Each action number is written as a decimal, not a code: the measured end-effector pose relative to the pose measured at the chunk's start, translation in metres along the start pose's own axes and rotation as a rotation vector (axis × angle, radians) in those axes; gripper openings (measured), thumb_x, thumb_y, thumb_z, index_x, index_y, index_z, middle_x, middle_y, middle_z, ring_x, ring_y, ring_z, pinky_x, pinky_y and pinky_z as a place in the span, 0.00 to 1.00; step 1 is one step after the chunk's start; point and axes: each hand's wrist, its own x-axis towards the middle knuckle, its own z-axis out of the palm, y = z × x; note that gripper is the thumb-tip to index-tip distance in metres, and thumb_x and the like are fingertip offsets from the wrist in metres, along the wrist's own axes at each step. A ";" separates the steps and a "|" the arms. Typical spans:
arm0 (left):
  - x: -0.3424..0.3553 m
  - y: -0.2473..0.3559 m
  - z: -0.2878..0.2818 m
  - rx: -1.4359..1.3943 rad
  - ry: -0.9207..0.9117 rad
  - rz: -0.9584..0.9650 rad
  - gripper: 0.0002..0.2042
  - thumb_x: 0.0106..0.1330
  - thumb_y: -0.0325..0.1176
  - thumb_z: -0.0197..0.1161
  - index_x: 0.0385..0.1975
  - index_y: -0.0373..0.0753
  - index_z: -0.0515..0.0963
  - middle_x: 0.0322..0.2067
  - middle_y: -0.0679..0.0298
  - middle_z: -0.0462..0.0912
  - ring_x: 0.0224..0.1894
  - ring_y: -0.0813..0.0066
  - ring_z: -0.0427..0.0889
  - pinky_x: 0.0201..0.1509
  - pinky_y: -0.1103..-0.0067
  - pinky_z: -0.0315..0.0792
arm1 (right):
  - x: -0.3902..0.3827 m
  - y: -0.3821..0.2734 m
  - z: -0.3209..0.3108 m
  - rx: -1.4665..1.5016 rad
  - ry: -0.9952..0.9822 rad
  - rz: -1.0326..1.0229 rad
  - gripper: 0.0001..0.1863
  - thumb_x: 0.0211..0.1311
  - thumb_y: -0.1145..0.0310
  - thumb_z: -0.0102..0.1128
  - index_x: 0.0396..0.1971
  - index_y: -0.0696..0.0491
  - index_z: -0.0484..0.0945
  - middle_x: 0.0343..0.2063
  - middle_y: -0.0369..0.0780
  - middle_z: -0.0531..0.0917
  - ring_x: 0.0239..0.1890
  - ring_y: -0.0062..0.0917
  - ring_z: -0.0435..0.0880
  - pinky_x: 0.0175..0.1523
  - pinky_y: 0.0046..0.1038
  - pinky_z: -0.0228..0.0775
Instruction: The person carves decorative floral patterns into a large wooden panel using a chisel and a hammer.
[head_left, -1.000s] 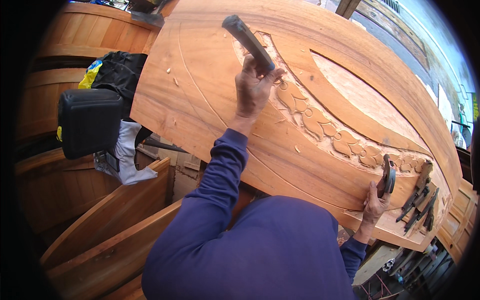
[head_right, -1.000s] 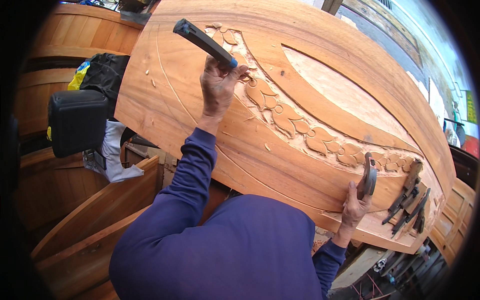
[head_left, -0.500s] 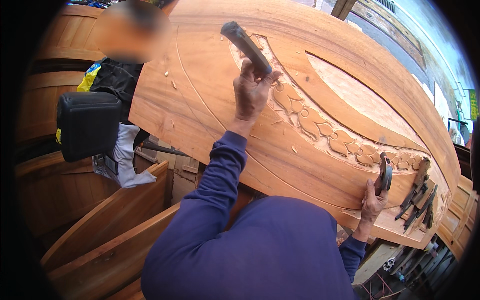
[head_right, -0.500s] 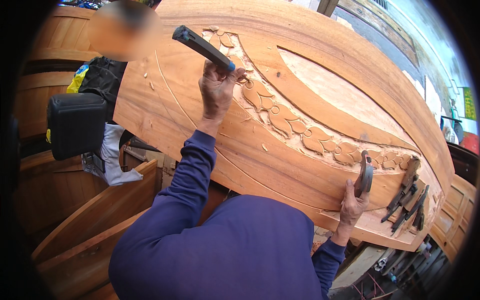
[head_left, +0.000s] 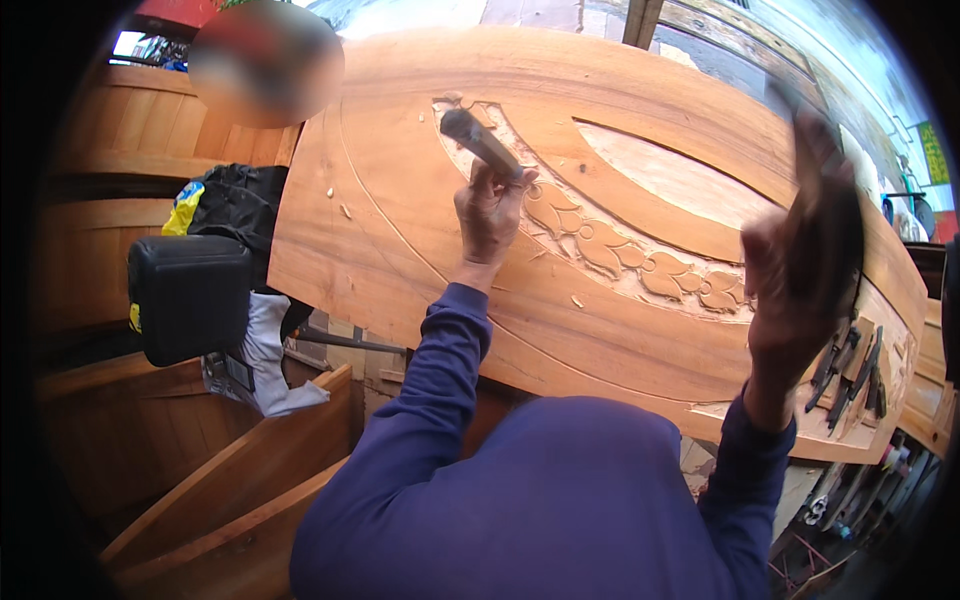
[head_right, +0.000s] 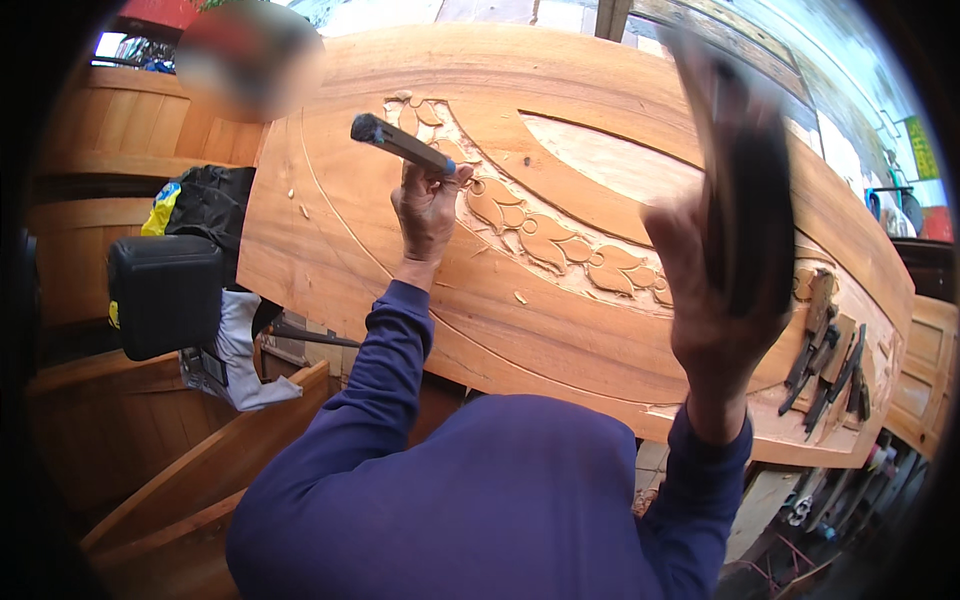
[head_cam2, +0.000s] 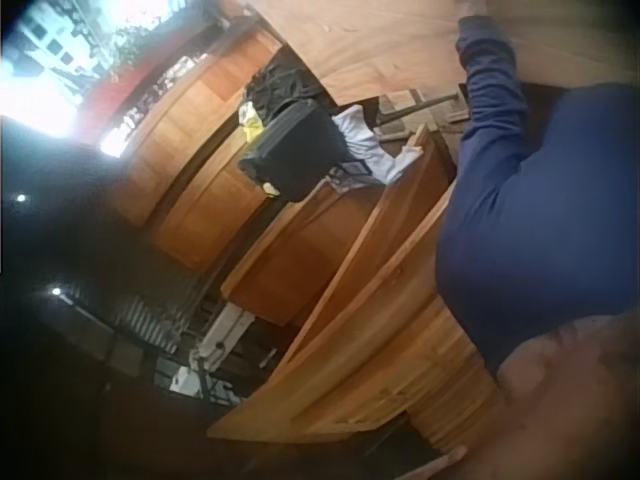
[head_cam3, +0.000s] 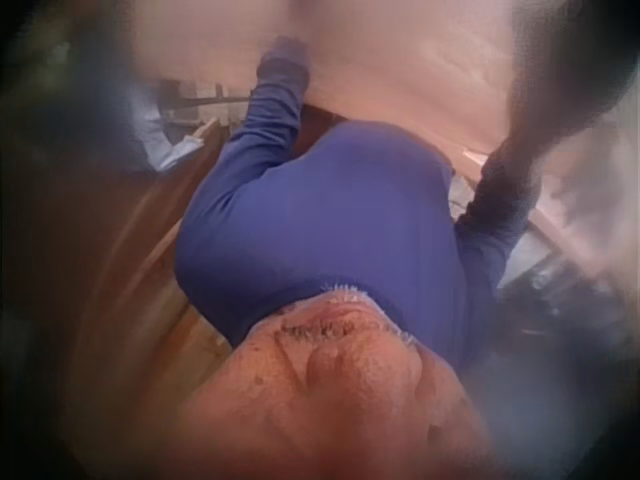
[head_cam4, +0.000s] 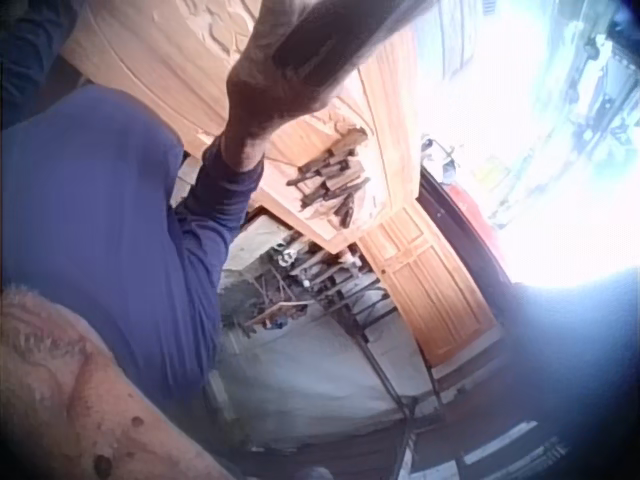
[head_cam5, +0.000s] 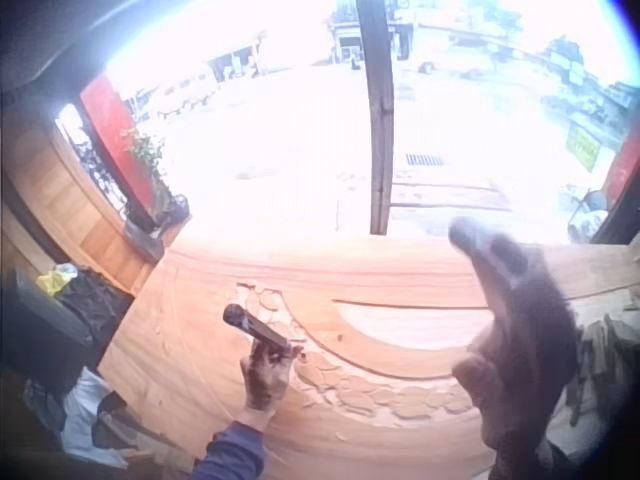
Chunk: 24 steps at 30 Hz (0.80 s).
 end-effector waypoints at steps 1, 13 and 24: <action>-0.003 0.001 -0.003 0.054 -0.006 0.004 0.14 0.66 0.23 0.75 0.45 0.39 0.76 0.33 0.60 0.87 0.32 0.73 0.89 0.33 0.75 0.82 | 0.032 -0.011 0.016 0.076 0.021 -0.151 0.29 0.71 0.79 0.64 0.70 0.56 0.69 0.41 0.35 0.74 0.28 0.14 0.71 0.32 0.18 0.64; -0.005 -0.007 0.003 0.138 -0.061 0.112 0.17 0.67 0.22 0.73 0.53 0.42 0.77 0.35 0.56 0.92 0.36 0.67 0.93 0.38 0.73 0.85 | 0.079 -0.013 0.106 -0.424 -0.239 -0.615 0.30 0.77 0.72 0.55 0.74 0.32 0.72 0.19 0.29 0.71 0.15 0.14 0.66 0.17 0.23 0.66; 0.011 0.014 0.010 -0.241 0.108 -0.381 0.12 0.72 0.24 0.68 0.51 0.34 0.75 0.31 0.59 0.88 0.30 0.72 0.89 0.33 0.75 0.82 | 0.008 0.047 0.048 -0.161 -0.196 -0.040 0.38 0.65 0.86 0.63 0.73 0.41 0.73 0.55 0.47 0.87 0.51 0.32 0.90 0.50 0.32 0.86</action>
